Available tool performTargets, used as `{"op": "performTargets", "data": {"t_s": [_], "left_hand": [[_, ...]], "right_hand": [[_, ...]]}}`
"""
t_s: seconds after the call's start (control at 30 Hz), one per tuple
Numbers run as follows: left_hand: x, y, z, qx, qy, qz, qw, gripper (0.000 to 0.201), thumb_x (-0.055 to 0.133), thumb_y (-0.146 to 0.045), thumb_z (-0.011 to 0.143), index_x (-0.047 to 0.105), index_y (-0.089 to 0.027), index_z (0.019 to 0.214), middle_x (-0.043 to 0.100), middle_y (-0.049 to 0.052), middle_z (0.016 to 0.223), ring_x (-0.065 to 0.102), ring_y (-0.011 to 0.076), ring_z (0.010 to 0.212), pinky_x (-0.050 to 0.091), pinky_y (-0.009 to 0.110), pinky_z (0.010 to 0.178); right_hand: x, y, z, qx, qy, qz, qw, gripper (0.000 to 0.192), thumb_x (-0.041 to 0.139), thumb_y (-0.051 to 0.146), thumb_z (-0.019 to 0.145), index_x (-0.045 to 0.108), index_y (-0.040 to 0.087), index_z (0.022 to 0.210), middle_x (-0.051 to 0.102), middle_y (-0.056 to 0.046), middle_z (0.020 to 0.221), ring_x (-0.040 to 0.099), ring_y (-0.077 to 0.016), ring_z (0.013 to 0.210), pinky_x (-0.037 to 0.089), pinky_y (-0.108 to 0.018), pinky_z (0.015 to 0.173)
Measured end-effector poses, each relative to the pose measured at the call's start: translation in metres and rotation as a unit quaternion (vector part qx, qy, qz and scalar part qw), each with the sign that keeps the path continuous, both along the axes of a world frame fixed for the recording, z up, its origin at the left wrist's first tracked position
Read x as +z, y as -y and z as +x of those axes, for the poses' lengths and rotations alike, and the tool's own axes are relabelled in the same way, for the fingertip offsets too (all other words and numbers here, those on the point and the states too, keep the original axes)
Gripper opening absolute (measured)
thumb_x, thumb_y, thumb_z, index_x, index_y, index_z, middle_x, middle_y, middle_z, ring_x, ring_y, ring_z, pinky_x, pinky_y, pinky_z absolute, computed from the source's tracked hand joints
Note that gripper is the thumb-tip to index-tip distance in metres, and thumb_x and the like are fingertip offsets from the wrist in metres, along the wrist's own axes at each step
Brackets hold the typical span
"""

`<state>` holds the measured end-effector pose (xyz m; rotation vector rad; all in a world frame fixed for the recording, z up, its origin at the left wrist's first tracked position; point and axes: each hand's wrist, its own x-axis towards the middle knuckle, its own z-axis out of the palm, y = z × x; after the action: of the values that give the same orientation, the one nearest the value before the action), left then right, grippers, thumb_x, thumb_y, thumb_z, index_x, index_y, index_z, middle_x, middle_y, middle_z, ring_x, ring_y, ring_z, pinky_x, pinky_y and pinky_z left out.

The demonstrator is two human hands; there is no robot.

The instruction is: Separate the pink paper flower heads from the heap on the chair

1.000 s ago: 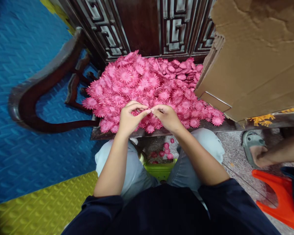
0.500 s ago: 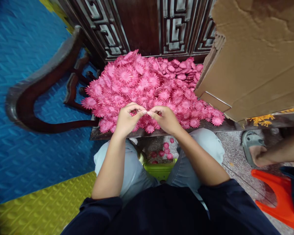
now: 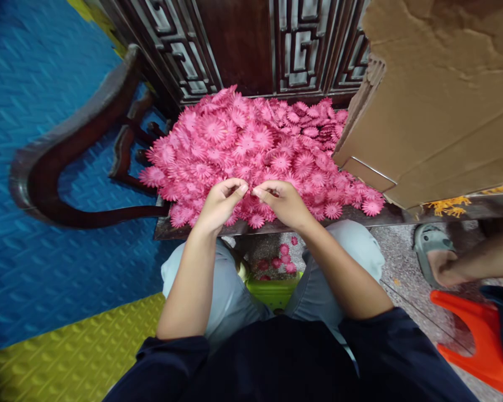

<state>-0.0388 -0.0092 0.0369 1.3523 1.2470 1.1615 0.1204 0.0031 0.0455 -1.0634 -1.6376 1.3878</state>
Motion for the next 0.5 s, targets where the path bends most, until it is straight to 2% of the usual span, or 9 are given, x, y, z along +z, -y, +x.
{"op": "performTargets", "data": {"t_s": [0.23, 0.37, 0.5], "left_hand": [[0.0016, -0.0003, 0.0032, -0.008, 0.037, -0.027, 0.999, 0.017, 0.058, -0.027, 0.077, 0.054, -0.017, 0.064, 0.048, -0.002, 0.061, 0.044, 0.0108, 0.061, 0.037, 0.023, 0.065], [-0.0008, 0.0, 0.0035, -0.002, 0.027, -0.012, 1.0, 0.015, 0.055, -0.025, 0.078, 0.055, -0.017, 0.066, 0.05, -0.002, 0.065, 0.046, 0.0111, 0.067, 0.037, 0.023, 0.07], [-0.0008, 0.0013, 0.0019, 0.003, 0.031, -0.028, 0.999, 0.01, 0.053, -0.023, 0.076, 0.055, -0.016, 0.069, 0.052, -0.001, 0.069, 0.047, 0.0116, 0.069, 0.038, 0.023, 0.071]], "right_hand": [[-0.0021, 0.0004, -0.001, -0.011, -0.011, -0.018, 1.0, 0.021, 0.057, 0.036, 0.076, 0.058, 0.018, 0.067, 0.052, 0.003, 0.061, 0.046, -0.0102, 0.06, 0.037, -0.026, 0.064], [-0.0034, 0.0001, -0.0011, -0.007, 0.0, -0.005, 1.0, 0.02, 0.056, 0.035, 0.076, 0.058, 0.018, 0.067, 0.053, 0.003, 0.062, 0.047, -0.0106, 0.061, 0.037, -0.027, 0.065], [-0.0034, 0.0004, -0.0021, 0.001, 0.002, 0.003, 1.0, 0.017, 0.055, 0.032, 0.077, 0.056, 0.017, 0.069, 0.051, 0.003, 0.061, 0.047, -0.0105, 0.06, 0.037, -0.026, 0.064]]}}
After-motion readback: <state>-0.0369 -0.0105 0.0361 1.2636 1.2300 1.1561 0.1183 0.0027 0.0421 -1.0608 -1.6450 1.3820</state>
